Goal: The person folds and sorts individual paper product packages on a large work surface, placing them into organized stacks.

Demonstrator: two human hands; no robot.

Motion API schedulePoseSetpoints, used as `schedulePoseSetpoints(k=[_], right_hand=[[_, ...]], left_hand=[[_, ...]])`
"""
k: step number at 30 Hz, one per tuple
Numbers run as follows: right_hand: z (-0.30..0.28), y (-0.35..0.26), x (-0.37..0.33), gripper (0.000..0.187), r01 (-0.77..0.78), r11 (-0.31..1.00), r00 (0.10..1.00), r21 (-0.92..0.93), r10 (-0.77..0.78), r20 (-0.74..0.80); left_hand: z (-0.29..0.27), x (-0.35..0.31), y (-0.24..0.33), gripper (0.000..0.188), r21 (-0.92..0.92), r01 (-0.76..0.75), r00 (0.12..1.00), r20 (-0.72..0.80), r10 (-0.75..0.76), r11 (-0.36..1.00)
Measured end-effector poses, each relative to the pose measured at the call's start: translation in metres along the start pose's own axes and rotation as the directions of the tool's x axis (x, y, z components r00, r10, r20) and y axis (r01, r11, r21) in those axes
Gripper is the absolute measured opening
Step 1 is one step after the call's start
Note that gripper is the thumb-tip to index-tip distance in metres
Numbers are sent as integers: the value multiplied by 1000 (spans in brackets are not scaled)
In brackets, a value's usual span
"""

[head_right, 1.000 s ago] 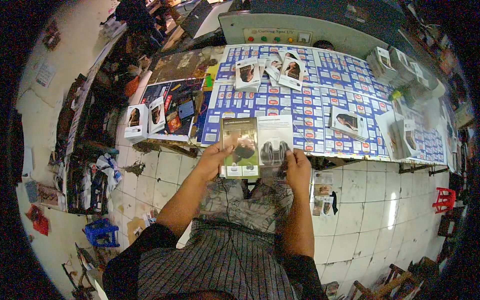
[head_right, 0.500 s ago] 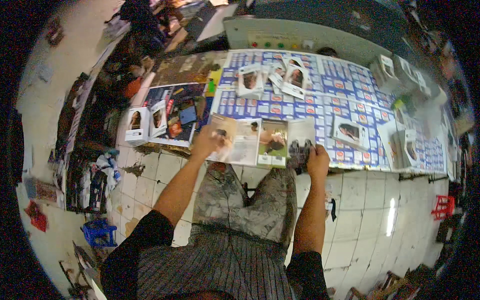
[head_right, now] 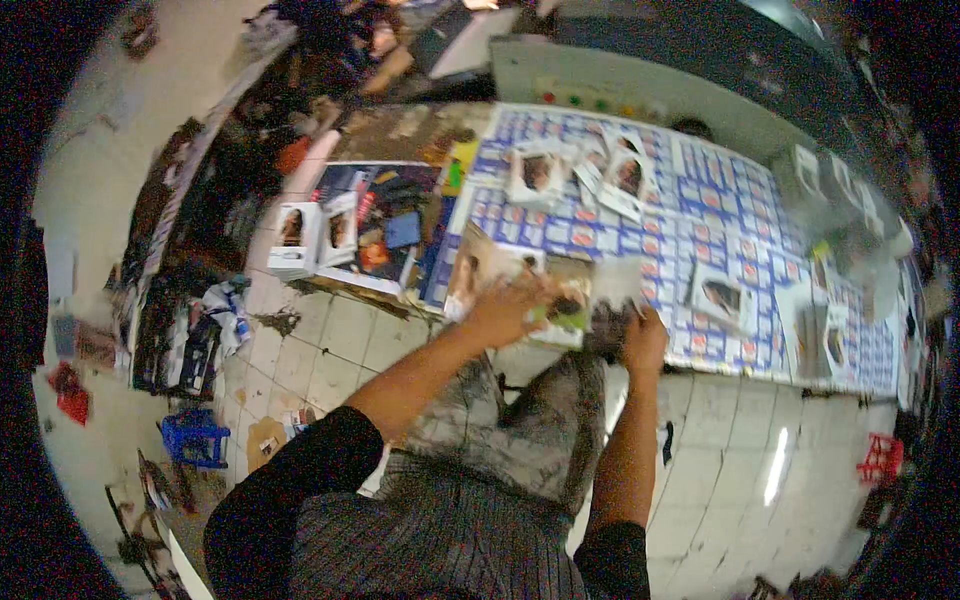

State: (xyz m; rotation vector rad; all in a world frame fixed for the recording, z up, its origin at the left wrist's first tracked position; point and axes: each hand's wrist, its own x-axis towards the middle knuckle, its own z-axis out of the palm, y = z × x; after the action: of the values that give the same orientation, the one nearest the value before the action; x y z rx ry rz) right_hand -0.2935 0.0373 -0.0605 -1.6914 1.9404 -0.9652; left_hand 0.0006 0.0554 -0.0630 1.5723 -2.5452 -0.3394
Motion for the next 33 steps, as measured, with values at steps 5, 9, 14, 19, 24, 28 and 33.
schedulePoseSetpoints(k=[5,9,14,19,24,28,33], right_hand=[[-5,-61,-4,42,-320,706,910,632,42,413],[33,-57,-2,49,-124,819,898,560,-148,415],[73,-77,-10,62,590,804,758,-71,-521,393],[91,-70,-7,60,586,786,767,-199,-458,450],[88,-63,3,61,681,680,718,-273,-545,434],[89,-60,4,61,711,652,692,-264,-585,422],[87,-57,8,63,700,671,690,-245,-546,475]], left_hand=[[0,-3,-29,76,126,1,1000,-9,0,992],[0,4,-27,76,87,-49,998,-25,51,995],[-7,0,-28,67,92,-62,998,37,59,994],[3,3,-40,55,-121,6,993,-116,-20,993],[-1,3,-50,56,-92,-77,982,-179,59,993],[0,1,-55,70,-74,-73,994,-87,67,995],[1,3,-61,77,-24,-109,988,-108,106,994]])
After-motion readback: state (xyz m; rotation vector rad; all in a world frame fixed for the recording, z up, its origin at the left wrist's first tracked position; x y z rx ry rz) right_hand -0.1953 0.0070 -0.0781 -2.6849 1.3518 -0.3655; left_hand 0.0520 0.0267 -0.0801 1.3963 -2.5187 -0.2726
